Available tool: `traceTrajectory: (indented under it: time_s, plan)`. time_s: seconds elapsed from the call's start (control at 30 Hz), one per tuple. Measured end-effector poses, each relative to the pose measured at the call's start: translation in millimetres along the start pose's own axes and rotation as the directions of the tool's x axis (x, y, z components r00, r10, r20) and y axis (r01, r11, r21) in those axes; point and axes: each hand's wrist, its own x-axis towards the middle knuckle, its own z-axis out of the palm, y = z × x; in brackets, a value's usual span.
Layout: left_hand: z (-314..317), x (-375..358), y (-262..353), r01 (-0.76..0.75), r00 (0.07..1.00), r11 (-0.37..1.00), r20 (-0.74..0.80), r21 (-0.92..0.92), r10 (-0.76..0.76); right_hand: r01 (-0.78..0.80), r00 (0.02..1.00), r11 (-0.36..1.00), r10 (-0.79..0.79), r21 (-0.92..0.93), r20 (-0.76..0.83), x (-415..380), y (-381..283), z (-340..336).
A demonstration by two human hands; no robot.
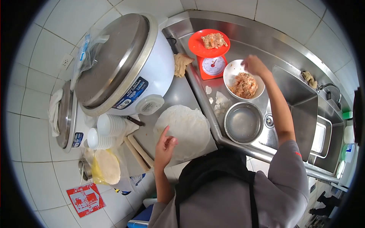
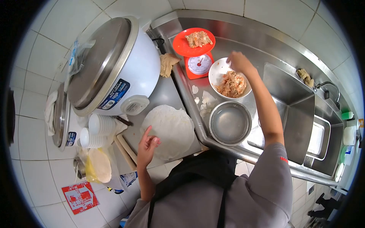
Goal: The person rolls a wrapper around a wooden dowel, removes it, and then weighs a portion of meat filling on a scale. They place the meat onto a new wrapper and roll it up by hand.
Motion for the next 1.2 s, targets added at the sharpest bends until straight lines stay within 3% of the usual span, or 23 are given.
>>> traceTrajectory:
  time_s: [0.07, 0.13, 0.23, 0.3, 0.33, 0.5, 0.57, 0.63, 0.7, 0.77, 0.83, 0.87, 0.93, 0.97, 1.03, 1.17, 1.2]
  plan:
    - [-3.9, -1.4, -0.7, 0.028, 0.999, 0.999, 0.023, 0.021, -0.028, -0.094, 0.992, 0.987, 0.104, 0.127, -0.076, 15.0, -44.2, -43.0]
    - [-4.5, 0.1, -0.6, -0.004, 1.000, 1.000, 0.030, 0.023, 0.003, 0.291, 0.887, 0.951, -0.227, 0.104, -0.403, 48.4, -54.2, -39.7]
    - [0.1, 1.7, 6.4, -0.044, 0.999, 0.999, 0.029, 0.019, 0.044, 0.343, 0.843, 0.938, -0.329, -0.046, -0.425, 88.3, -63.2, -13.4]
    - [3.1, -0.1, 8.6, -0.057, 0.998, 0.998, 0.009, 0.009, 0.057, 0.150, 0.956, 0.985, -0.166, -0.084, -0.241, 103.0, -71.5, 3.2]
    - [4.1, -2.1, 7.7, -0.047, 0.999, 0.999, 0.004, 0.004, 0.047, 0.154, 0.924, 0.981, -0.186, -0.119, -0.335, 103.1, -74.6, 12.9]
    - [-6.2, -18.2, -12.0, -0.018, 1.000, 1.000, -0.022, -0.017, 0.018, 0.218, 0.883, 0.973, -0.228, -0.071, -0.411, 107.4, -80.4, 22.3]
    - [-12.6, -22.6, -13.8, -0.019, 0.999, 0.999, -0.031, -0.029, 0.019, 0.157, 0.888, 0.974, -0.068, 0.161, -0.455, 103.4, -85.7, 12.7]
    - [-20.0, -24.7, -18.5, -0.030, 0.999, 0.999, -0.039, -0.035, 0.028, 0.093, 0.915, 0.977, -0.008, 0.191, -0.403, 109.8, -82.2, 3.3]
    - [-23.7, -26.2, -20.1, -0.040, 0.998, 0.999, -0.041, -0.035, 0.038, -0.015, 0.984, 0.945, 0.072, 0.327, -0.163, 114.9, -76.9, -7.2]
    - [-26.5, -26.2, -18.7, -0.041, 0.998, 0.999, -0.045, -0.025, 0.040, -0.044, 0.988, 0.932, 0.093, 0.359, -0.122, 114.8, -78.2, -9.6]
    - [-28.5, -26.3, -18.2, -0.032, 0.998, 0.999, -0.052, -0.034, 0.030, -0.061, 0.993, 0.756, 0.113, 0.651, -0.039, 110.1, -84.2, -8.1]
    - [-29.1, -26.2, -17.9, -0.021, 0.998, 0.999, -0.056, -0.042, 0.018, -0.057, 0.993, 0.757, 0.110, 0.651, -0.041, 108.4, -89.1, -4.5]
    - [-30.7, -27.2, -17.2, -0.015, 0.998, 1.000, -0.061, -0.023, 0.014, 0.090, 0.891, 0.932, 0.083, 0.352, -0.447, 109.3, -94.3, 13.0]
    - [-32.1, -27.3, -16.6, -0.009, 0.998, 1.000, -0.063, -0.005, 0.009, 0.091, 0.890, 0.931, 0.084, 0.354, -0.449, 111.3, -94.6, 16.5]
    - [-36.1, -29.8, -15.6, -0.023, 0.997, 1.000, -0.078, -0.013, 0.021, 0.031, 0.881, 0.772, 0.279, 0.635, -0.382, 115.3, -98.0, 17.5]
    - [-43.6, -37.4, -16.3, -0.005, 0.993, 0.999, -0.120, -0.040, 0.000, -0.056, 0.888, 0.776, 0.327, 0.628, -0.325, 101.7, -104.5, -6.3]
    - [-45.9, -38.7, -17.9, -0.003, 0.993, 0.999, -0.118, -0.041, -0.002, 0.001, 0.895, 0.677, 0.328, 0.736, -0.302, 106.6, -98.2, -7.7]
